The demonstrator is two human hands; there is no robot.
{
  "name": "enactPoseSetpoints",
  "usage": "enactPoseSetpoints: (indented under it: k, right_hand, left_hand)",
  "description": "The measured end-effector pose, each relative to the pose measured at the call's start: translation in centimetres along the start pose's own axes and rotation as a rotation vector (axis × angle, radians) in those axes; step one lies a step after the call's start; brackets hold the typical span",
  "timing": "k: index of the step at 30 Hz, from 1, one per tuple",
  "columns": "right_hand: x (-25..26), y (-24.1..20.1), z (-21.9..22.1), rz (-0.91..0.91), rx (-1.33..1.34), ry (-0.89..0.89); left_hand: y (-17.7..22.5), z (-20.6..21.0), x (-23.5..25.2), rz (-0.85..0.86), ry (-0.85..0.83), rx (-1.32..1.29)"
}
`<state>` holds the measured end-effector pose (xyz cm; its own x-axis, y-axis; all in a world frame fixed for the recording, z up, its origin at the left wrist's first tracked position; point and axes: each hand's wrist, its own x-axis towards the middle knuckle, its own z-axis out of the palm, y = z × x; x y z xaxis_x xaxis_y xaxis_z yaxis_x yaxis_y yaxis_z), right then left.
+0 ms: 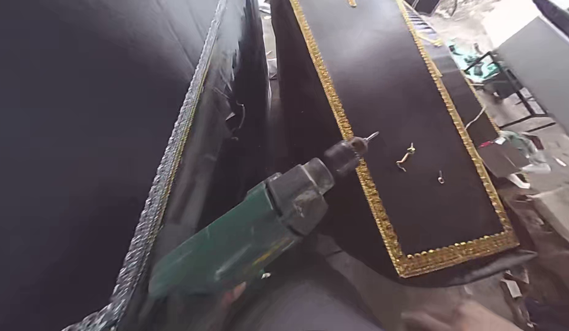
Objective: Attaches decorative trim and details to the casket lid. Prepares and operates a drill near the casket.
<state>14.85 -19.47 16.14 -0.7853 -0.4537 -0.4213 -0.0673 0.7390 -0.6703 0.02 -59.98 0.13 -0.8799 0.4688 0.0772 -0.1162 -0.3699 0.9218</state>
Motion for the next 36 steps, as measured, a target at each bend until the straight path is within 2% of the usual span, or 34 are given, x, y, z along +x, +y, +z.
enactPoseSetpoints:
  k: [2,3,5,6,7,8,10,11,13,15,18,21,24,27,29,30,34,36]
  right_hand:
    - [3.4,-1.9,0.4,-0.056,0.139,0.205]
    - [5.7,-2.7,1.4,-0.087,0.325,0.314]
    - [10.3,-4.1,4.0,-0.122,0.793,0.474]
    - [12.5,-4.3,4.7,-0.133,0.953,0.530]
    - [14.6,-4.1,5.1,-0.165,1.054,0.596]
    - [16.6,-3.7,5.0,-0.191,1.129,0.667]
    - [19.8,-3.2,4.7,-0.266,1.247,0.777]
    - [21.2,-3.1,4.6,-0.331,1.297,0.808]
    - [23.4,-2.8,5.0,-0.471,1.383,0.800]
    - [25.5,-2.2,5.2,-0.598,1.473,0.689]
    - [27.8,-1.0,5.1,-0.633,1.481,0.563]
    - [28.0,-1.6,4.9,-0.506,1.413,0.619]
    - [28.2,-2.4,5.1,-0.329,1.414,0.727]
    - [28.8,-2.7,5.2,-0.241,1.417,0.839]
    - [28.9,-2.9,5.1,-0.228,1.417,0.899]
    - [29.0,-3.0,5.0,-0.209,1.402,0.924]
    - [29.8,-2.9,4.3,-0.138,1.387,0.947]
    - [30.2,-2.6,4.0,-0.117,1.424,0.936]
  left_hand:
    - [-0.8,-0.9,-0.7,0.015,0.039,-0.006]
    - [-1.0,-0.8,-0.8,0.002,0.076,-0.089]
    - [1.1,2.2,-0.4,-0.063,0.190,-0.361]
    - [2.4,3.2,0.1,-0.080,0.148,-0.468]
    - [2.9,3.4,0.5,-0.041,0.061,-0.463]
    - [2.9,3.0,0.7,0.025,0.004,-0.342]
    - [2.5,1.9,0.2,0.112,0.024,-0.002]
    - [2.0,1.3,-0.3,0.115,0.057,0.080]
    - [1.2,0.3,-1.1,0.100,0.132,0.139]
    - [1.2,0.4,-1.2,0.082,0.161,0.153]
    - [0.4,0.3,-2.5,0.069,0.245,0.216]
    - [1.2,1.4,-2.4,0.006,0.320,0.198]
    - [3.2,2.9,-0.3,-0.153,0.422,0.319]
    - [2.3,2.4,1.9,-0.049,0.440,0.707]
    - [0.7,2.4,2.6,0.085,0.515,0.947]
    - [0.2,2.5,2.9,0.096,0.566,1.036]
    - [0.2,1.7,3.8,0.122,0.528,1.068]
    - [1.2,2.0,4.6,0.072,0.519,1.037]
